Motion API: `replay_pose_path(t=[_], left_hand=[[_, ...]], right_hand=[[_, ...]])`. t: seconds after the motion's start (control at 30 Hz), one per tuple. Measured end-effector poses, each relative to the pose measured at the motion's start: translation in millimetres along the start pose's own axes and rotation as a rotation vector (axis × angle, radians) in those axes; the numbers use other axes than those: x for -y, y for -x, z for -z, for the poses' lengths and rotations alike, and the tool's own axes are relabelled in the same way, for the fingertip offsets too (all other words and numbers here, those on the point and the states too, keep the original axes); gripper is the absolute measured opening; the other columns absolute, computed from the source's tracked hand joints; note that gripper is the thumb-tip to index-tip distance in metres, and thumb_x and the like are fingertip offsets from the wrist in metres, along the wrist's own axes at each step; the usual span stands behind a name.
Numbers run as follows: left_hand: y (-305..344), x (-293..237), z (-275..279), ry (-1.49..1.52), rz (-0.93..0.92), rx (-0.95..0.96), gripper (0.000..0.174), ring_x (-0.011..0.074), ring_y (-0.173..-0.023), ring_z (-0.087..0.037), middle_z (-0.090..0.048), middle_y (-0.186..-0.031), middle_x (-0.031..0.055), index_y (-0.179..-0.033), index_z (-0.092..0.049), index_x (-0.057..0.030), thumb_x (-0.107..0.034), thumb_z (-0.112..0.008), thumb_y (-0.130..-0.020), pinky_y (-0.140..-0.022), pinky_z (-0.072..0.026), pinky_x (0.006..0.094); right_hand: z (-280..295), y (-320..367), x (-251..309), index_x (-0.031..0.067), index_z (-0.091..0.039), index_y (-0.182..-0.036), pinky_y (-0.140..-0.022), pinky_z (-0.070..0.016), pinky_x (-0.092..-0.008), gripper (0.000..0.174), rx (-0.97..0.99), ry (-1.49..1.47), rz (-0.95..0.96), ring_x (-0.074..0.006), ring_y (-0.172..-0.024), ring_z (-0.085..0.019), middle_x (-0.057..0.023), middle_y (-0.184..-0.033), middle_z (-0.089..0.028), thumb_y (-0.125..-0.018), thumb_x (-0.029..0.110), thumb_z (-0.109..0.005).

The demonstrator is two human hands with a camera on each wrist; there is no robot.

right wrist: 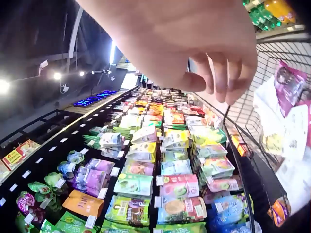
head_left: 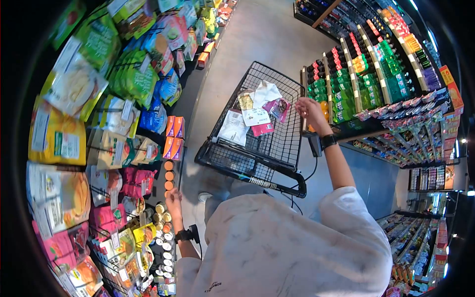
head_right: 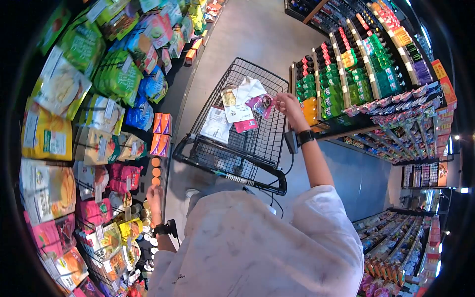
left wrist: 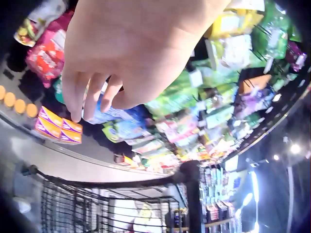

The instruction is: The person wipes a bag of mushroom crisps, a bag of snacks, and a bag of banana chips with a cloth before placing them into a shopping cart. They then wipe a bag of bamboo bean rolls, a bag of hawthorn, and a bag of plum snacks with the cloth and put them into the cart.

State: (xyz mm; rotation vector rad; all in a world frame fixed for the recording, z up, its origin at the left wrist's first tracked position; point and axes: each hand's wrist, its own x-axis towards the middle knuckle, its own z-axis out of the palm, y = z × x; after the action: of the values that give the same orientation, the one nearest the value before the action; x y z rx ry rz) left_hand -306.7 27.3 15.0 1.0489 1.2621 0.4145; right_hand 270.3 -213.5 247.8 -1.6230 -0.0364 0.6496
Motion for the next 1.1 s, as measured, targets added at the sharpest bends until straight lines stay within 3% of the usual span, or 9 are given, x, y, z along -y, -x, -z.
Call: replay_pose_path(t=[0.13, 0.2, 0.33, 0.4, 0.57, 0.73, 0.93, 1.0, 1.1], left_hand=[[35, -117, -102, -0.293, -0.342, -0.018, 0.034, 0.0219, -0.109, -0.061, -0.062, -0.119, 0.0150, -0.130, -0.056, 0.0015, -0.016, -0.057, -0.100, -0.093, -0.0509, 0.0343], [64, -165, -151, -0.390, -0.414, 0.011, 0.051, 0.0315, -0.130, -0.048, -0.051, -0.137, 0.0204, -0.145, -0.045, -0.0034, -0.021, -0.061, -0.100, -0.108, -0.0398, 0.0423], [78, -179, -192, -0.606, -0.453, 0.059, 0.054, 0.0295, -0.133, -0.044, -0.045, -0.142, 0.0174, -0.149, -0.043, -0.0085, -0.022, -0.061, -0.100, -0.106, -0.0399, 0.0383], [77, -188, -194, -0.604, -0.349, 0.089, 0.053, 0.0345, -0.139, -0.037, -0.034, -0.150, 0.0191, -0.151, -0.043, -0.0131, -0.018, -0.060, -0.100, -0.112, -0.0353, 0.0427], [80, -191, -200, -0.663, -0.381, 0.088, 0.049, 0.0345, -0.136, -0.039, -0.038, -0.148, 0.0182, -0.150, -0.043, -0.0117, -0.016, -0.054, -0.103, -0.115, -0.0300, 0.0418], [83, -192, -203, -0.693, -0.386, 0.050, 0.050, 0.0363, -0.140, -0.037, -0.038, -0.148, 0.0212, -0.151, -0.042, -0.0119, -0.017, -0.054, -0.103, -0.115, -0.0303, 0.0424], [97, -217, -211, -0.856, -0.537, -0.011, 0.051, 0.0456, -0.141, -0.034, -0.033, -0.151, 0.0299, -0.146, -0.044, -0.0018, -0.018, -0.058, -0.100, -0.114, -0.0310, 0.0461], [98, -232, -222, -0.816, -0.654, -0.014, 0.047, 0.0385, -0.131, -0.049, -0.046, -0.143, 0.0272, -0.143, -0.046, -0.0005, -0.017, -0.059, -0.101, -0.108, -0.0400, 0.0396], [86, -230, -236, -0.431, -0.465, 0.495, 0.040, 0.0335, -0.114, -0.061, -0.062, -0.121, 0.0212, -0.136, -0.052, 0.0007, -0.014, -0.060, -0.099, -0.101, -0.0458, 0.0369]], right_hand=[[18, -70, -25, 0.0043, -0.062, -0.109, -0.074, -0.0537, -0.0271, 0.022, 0.004, 0.178, 0.023, -0.0141, -0.085, -0.068, -0.0072, -0.095, -0.070, -0.097, 0.024, -0.059], [29, -119, -84, 0.0004, -0.062, -0.096, -0.056, -0.0484, -0.0264, 0.028, 0.062, 0.362, 0.056, -0.0123, -0.066, -0.063, -0.0069, -0.079, -0.068, -0.095, 0.028, -0.060], [49, -153, -231, 0.0023, -0.060, -0.089, -0.047, -0.0428, -0.0290, 0.027, 0.476, 0.517, -0.131, -0.0145, -0.056, -0.057, -0.0059, -0.072, -0.062, -0.093, 0.029, -0.061], [10, -132, -236, 0.0033, -0.061, -0.100, -0.068, -0.0580, -0.0341, 0.024, 0.093, 0.429, -0.527, -0.0195, -0.078, -0.066, -0.0097, -0.091, -0.067, -0.092, 0.025, -0.066], [-5, -144, -298, 0.0029, -0.060, -0.106, -0.065, -0.0605, -0.0350, 0.022, -0.010, 0.075, -0.654, -0.0225, -0.080, -0.066, -0.0099, -0.094, -0.066, -0.092, 0.018, -0.068], [-9, -138, -293, 0.0061, -0.060, -0.100, -0.053, -0.0561, -0.0267, 0.010, -0.047, -0.180, -0.604, -0.0151, -0.067, -0.065, -0.0061, -0.086, -0.065, -0.091, 0.007, -0.064], [23, -86, -198, -0.0029, -0.059, -0.100, -0.073, -0.0608, -0.0277, 0.009, -0.050, -0.476, -0.593, -0.0174, -0.083, -0.066, -0.0115, -0.095, -0.065, -0.093, 0.002, -0.061], [34, -58, -163, -0.0054, -0.056, -0.105, -0.075, -0.0612, -0.0254, 0.012, 0.020, -0.442, -0.516, -0.0180, -0.084, -0.067, -0.0146, -0.097, -0.064, -0.094, 0.000, -0.057], [29, -17, -106, -0.0074, -0.043, -0.124, -0.080, -0.0601, -0.0252, 0.034, -0.063, -0.136, -0.199, -0.0205, -0.089, -0.069, -0.0162, -0.103, -0.062, -0.092, -0.003, -0.055]])
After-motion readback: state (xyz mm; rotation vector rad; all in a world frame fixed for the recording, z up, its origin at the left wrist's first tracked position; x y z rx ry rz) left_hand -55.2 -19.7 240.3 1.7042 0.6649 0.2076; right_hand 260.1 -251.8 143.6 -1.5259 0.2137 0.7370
